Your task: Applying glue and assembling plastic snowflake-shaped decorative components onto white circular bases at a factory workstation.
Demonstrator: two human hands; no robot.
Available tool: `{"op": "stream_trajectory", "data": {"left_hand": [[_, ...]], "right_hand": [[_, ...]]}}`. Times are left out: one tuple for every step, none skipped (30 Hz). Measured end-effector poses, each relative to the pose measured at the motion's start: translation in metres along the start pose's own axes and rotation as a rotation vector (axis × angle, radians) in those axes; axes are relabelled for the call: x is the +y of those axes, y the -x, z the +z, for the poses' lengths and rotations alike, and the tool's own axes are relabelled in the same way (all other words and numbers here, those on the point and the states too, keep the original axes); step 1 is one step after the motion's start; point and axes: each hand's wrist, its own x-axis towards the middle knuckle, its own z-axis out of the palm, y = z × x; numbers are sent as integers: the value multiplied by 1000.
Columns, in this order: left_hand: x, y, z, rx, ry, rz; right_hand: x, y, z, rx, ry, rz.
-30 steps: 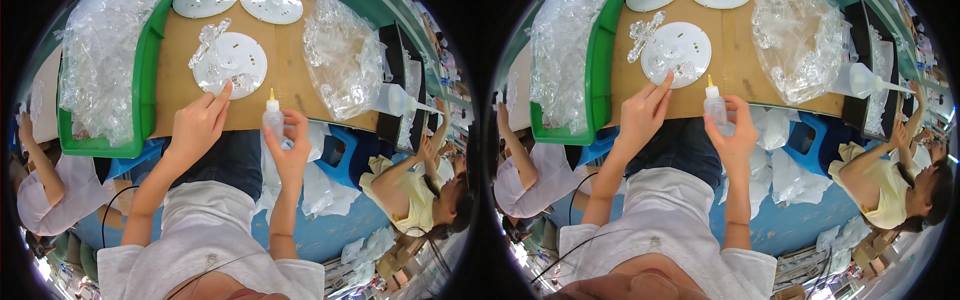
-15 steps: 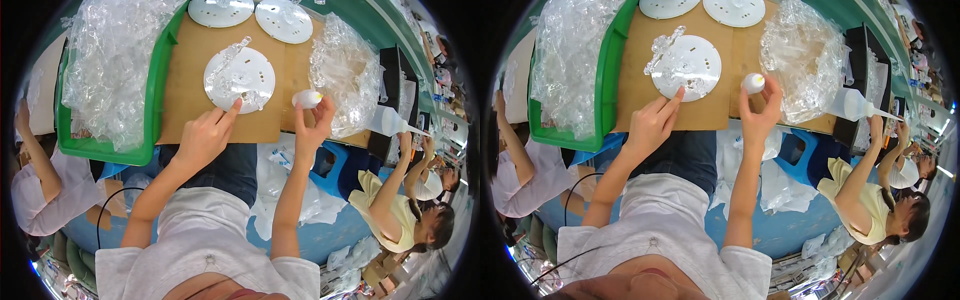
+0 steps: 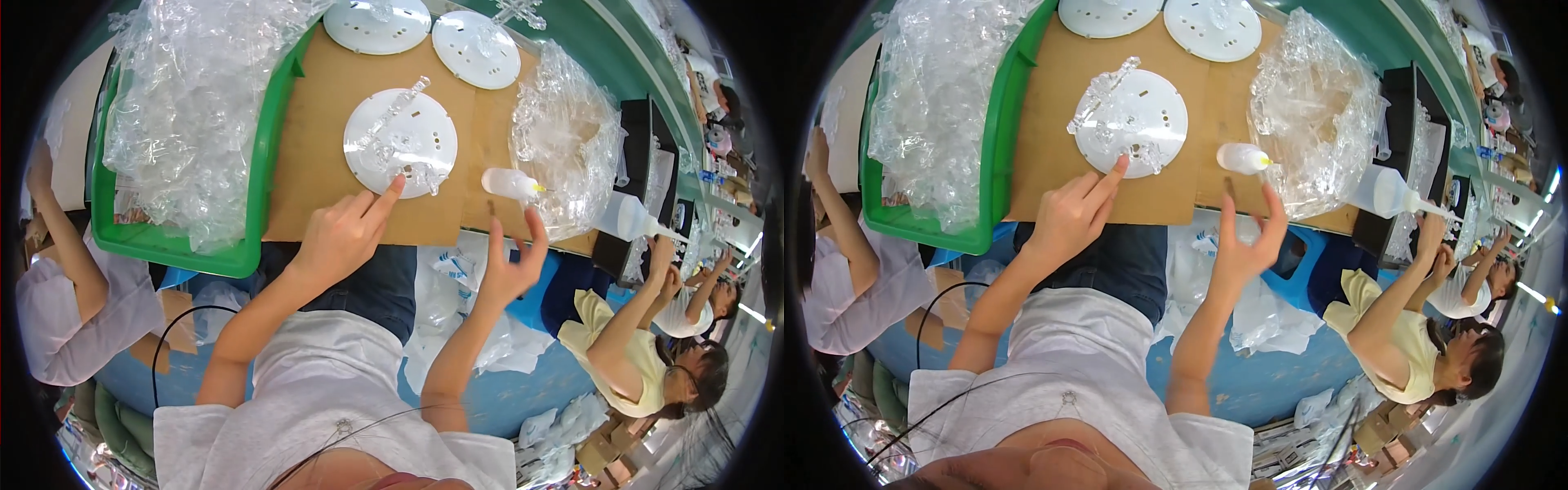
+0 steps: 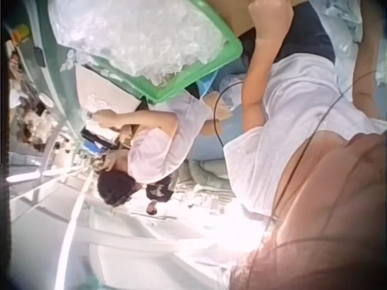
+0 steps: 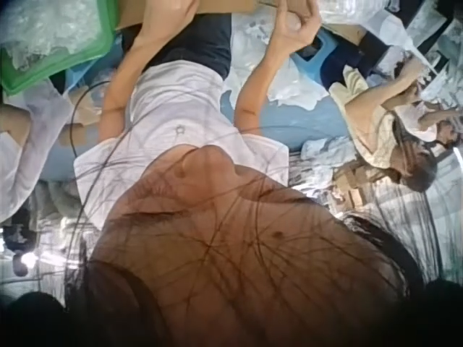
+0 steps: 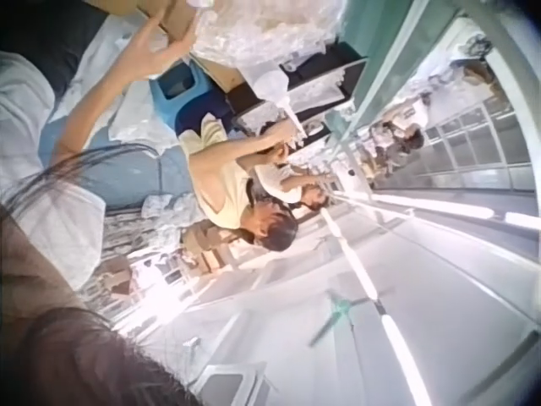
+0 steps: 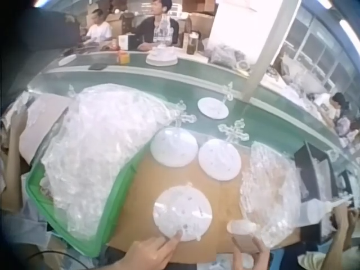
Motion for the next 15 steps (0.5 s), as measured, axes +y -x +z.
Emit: {"op": "stream_trajectory", "data": {"left_hand": [[0,0,1,8,14,3],[0,0,3,10,15,-1],[-1,1,5,23,26,15],[-2,1,6,35,37,30],[-3,3,6,35,39,29],[-4,4,4,42,42,17],[-5,6,3,50,44,4],[-7,8,2,51,49,-2],[-9,11,0,58,38,-3],[-11,14,-1,66,28,-6],[-12,15,-1,71,31,-18],[-14,17,-1,71,19,-19],[-15,18,-1,71,7,-20],[-14,19,-2,75,13,-28],[-13,19,-1,64,3,-17]], "right_hand": [[-6,5,-4,-4,-1,-7],[-18,11,-7,-61,-52,30],[-33,15,-7,-114,-99,69],[-48,12,-1,-116,-95,68],[-68,5,9,-210,-100,25],[-78,-1,20,-309,-106,-18],[-77,-5,29,-315,-104,-19],[-73,-9,39,-383,-72,-35],[-70,-11,45,-451,-39,-51],[-70,-10,46,-458,-33,-55],[-71,-9,45,-432,-59,-11],[-71,-8,45,-407,-85,33],[-69,-7,45,-419,-79,25],[-66,-6,44,-402,-118,27],[-63,-4,44,-386,-156,28]]}}
